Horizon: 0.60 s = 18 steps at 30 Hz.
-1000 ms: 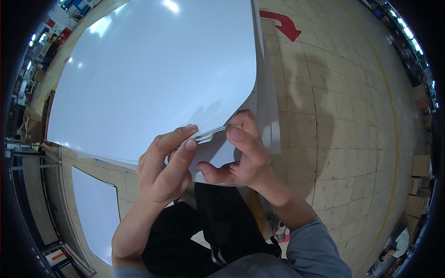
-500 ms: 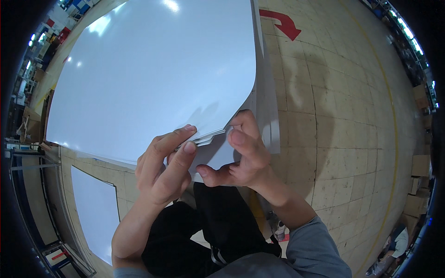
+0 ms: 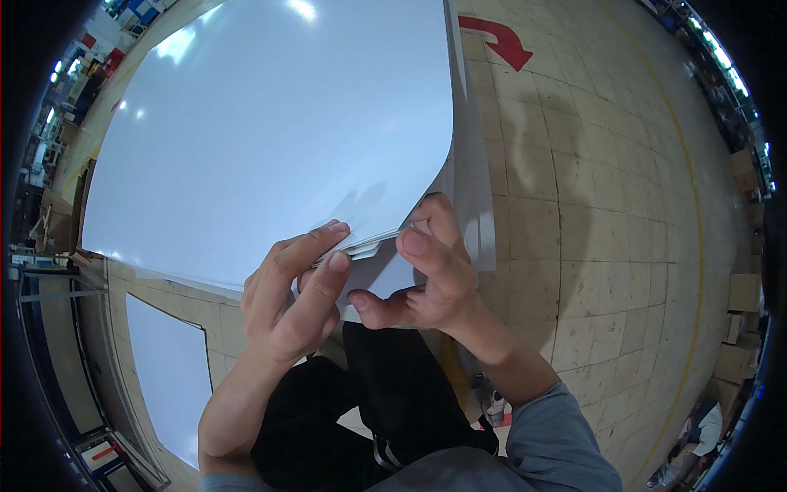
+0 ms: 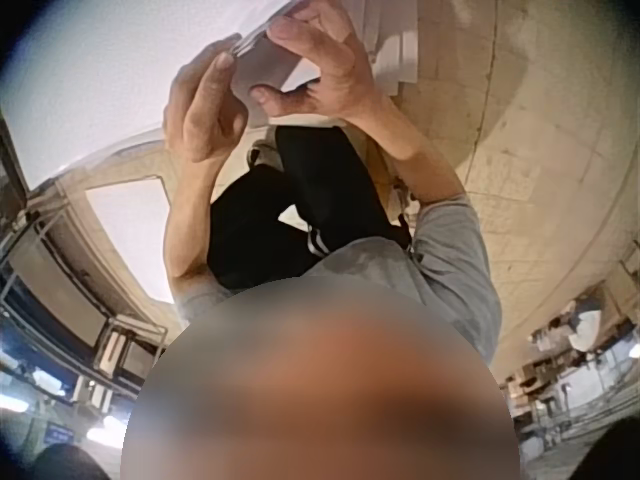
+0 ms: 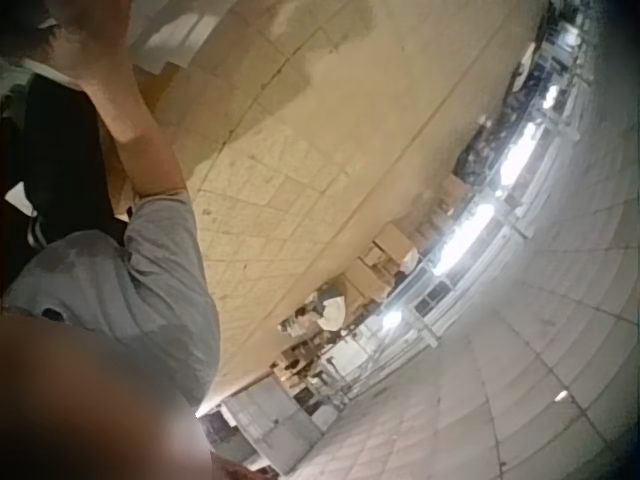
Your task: Picking large white material sheets from a stack and using an industrial stapler to join them on a pallet.
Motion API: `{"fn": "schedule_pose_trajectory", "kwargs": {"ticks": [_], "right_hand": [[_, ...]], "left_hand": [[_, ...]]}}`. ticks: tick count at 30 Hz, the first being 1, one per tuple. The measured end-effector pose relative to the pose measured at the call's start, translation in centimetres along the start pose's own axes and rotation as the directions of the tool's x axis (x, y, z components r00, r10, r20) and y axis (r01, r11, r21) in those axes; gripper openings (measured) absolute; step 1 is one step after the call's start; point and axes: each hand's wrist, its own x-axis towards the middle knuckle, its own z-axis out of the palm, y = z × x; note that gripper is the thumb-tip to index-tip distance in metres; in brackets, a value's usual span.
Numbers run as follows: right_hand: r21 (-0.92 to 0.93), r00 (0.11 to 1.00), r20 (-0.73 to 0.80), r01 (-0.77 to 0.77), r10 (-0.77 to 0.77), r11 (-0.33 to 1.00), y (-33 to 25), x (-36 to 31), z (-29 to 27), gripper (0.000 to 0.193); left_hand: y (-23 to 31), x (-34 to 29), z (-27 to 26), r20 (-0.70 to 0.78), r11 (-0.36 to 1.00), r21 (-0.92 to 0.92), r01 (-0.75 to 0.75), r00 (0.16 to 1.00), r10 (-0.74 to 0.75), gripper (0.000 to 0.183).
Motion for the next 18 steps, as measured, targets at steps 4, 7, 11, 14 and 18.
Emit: {"fn": "schedule_pose_trajectory", "kwargs": {"ticks": [4, 7, 11, 14, 18], "right_hand": [[-0.012, 0.999, 0.032, 0.0, 0.0, 1.0, 0.0, 0.1, -0.4, 0.083], [0.117, 1.0, -0.01, -0.021, 0.023, 0.993, 0.3, 0.0, -0.2, 0.089], [0.245, 0.995, -0.076, -0.038, 0.059, 0.969, 1.0, -0.6, -0.3, 0.083], [0.513, 0.813, -0.2, -0.388, 0.547, 0.765, -1.3, 0.2, -0.3, 0.068], [0.849, 0.458, 0.174, -0.519, 0.872, 0.103, -1.9, 2.0, -2.6, 0.037]], "left_hand": [[-0.1, -0.1, 0.0, 0.023, 1.0, 0.009, 0.003, 1.0, -0.003, 0.037], [-0.1, 0.1, -0.2, 0.03, 1.0, 0.013, 0.001, 1.0, -0.001, 0.039], [0.8, 0.6, 0.0, 0.021, 0.997, 0.0, 0.078, 0.997, -0.078, 0.043], [1.4, 1.9, -1.2, 0.105, 0.981, 0.117, 0.157, 0.98, -0.17, 0.04], [0.8, 4.0, -2.5, 0.035, 0.861, 0.283, 0.422, 0.893, -0.449, 0.019]]}}
